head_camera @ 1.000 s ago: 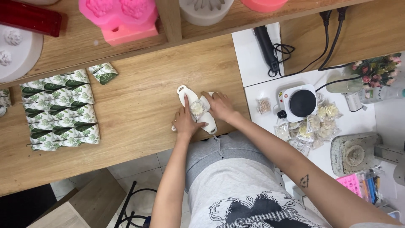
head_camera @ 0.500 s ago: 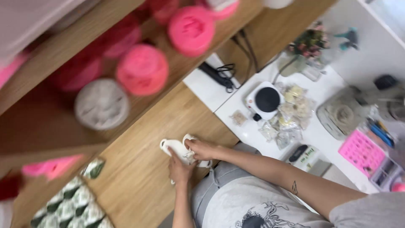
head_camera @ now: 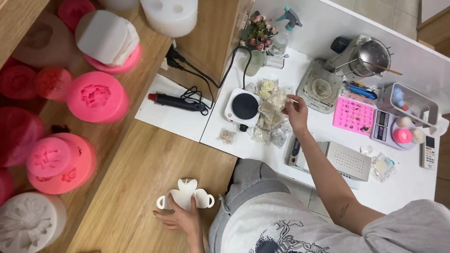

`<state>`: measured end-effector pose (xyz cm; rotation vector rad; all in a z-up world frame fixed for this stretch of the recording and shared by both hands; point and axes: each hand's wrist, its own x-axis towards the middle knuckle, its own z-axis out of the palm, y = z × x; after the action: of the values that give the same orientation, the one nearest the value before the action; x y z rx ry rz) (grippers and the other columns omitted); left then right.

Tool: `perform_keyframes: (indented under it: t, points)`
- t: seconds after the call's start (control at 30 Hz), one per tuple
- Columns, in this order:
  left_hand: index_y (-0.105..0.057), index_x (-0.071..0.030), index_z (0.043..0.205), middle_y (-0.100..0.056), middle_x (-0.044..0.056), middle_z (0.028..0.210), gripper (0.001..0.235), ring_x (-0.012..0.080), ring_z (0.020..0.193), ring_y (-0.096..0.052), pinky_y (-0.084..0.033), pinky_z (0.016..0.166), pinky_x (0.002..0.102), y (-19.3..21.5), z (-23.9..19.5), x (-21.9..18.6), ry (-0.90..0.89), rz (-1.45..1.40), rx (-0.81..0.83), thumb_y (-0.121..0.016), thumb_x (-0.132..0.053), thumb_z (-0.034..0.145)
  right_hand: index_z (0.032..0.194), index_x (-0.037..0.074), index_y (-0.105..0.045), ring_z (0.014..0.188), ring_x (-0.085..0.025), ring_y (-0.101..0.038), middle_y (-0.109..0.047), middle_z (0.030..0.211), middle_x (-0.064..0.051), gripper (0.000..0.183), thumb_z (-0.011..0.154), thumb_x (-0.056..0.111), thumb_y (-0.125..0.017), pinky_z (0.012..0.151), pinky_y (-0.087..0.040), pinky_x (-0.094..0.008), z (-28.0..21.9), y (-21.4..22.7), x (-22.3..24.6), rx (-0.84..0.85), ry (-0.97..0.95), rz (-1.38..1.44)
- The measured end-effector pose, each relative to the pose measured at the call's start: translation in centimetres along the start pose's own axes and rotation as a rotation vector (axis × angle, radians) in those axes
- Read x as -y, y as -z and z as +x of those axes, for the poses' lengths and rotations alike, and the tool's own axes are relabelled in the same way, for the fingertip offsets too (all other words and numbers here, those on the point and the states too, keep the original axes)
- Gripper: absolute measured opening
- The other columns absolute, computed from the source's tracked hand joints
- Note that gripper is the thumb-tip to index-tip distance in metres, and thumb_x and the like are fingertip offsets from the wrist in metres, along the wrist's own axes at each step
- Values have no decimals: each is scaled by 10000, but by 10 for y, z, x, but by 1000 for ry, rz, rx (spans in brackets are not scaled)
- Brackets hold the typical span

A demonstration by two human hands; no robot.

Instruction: The person repeatedly picks small wrapped items from a stack, places them into white flower-shaped plastic holders, and sets the holders aside. The person also stacks the empty holders and places them under the counter. The process is repeated multiple times throughout the clip.

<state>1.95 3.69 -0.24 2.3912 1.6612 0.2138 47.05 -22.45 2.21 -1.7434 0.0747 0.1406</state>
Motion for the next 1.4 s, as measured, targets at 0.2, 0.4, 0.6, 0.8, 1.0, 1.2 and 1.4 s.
perform_keyframes:
  t: [0.2, 0.4, 0.6, 0.8, 1.0, 1.2, 1.4]
  points:
    - [-611, -141, 1385, -521, 201, 1429, 616, 380, 1328, -492, -341, 1106, 570, -1, 22, 7, 182, -287, -27, -808, -356, 843, 1192, 69, -687, 893, -316, -636, -664, 731, -94, 350, 882, 193, -793, 792, -546, -425, 26, -4, -44, 3, 571, -1028]
    - [-647, -58, 1265, -622, 135, 1228, 363, 319, 1125, -623, -506, 917, 426, 37, 31, -1, 357, -673, -308, -718, -83, 909, 1208, 96, -653, 853, -215, -677, -662, 1112, -148, 197, 1017, 138, -679, 727, -547, -351, -85, -144, 71, 477, 616, -421]
    - [-535, -42, 1365, -500, 163, 1317, 485, 308, 1141, -618, -596, 853, 369, 110, 40, 4, 421, -807, -517, -676, -8, 902, 1270, 134, -668, 782, -166, -684, -651, 1189, -68, 321, 958, 208, -683, 688, -573, -302, -229, -245, 123, 1291, 536, -406]
    - [-474, -54, 1437, -448, 160, 1380, 567, 303, 1156, -664, -620, 904, 351, 149, 34, 55, 550, -855, -768, -668, 34, 911, 1302, 169, -654, 843, -164, -729, -634, 1254, -32, 354, 951, 215, -654, 765, -600, -304, -283, -259, 139, 1618, 533, -513]
    - [-324, -69, 1540, -350, 160, 1510, 763, 307, 1261, -597, -579, 976, 378, 106, 61, 90, 439, -1065, -688, -671, 73, 876, 1353, 161, -594, 906, -186, -734, -599, 1295, -51, 403, 962, 240, -648, 826, -611, -328, -262, -250, 112, 1692, 504, -640]
    - [-291, -46, 1511, -316, 191, 1545, 821, 330, 1319, -550, -564, 1032, 419, 60, 141, 94, 353, -1108, -590, -758, -39, 837, 1364, 194, -586, 974, -204, -729, -577, 1350, -45, 409, 959, 234, -627, 881, -603, -344, -236, -230, 98, 1635, 458, -815]
    - [-603, -15, 1303, -145, 361, 1665, 516, 502, 1486, -321, -342, 1199, 546, 68, 153, 95, 664, -652, -350, -791, -323, 935, 1348, 210, -611, 955, -210, -739, -580, 1348, -43, 403, 946, 217, -634, 886, -602, -342, -196, -203, 89, 1498, 436, -912]
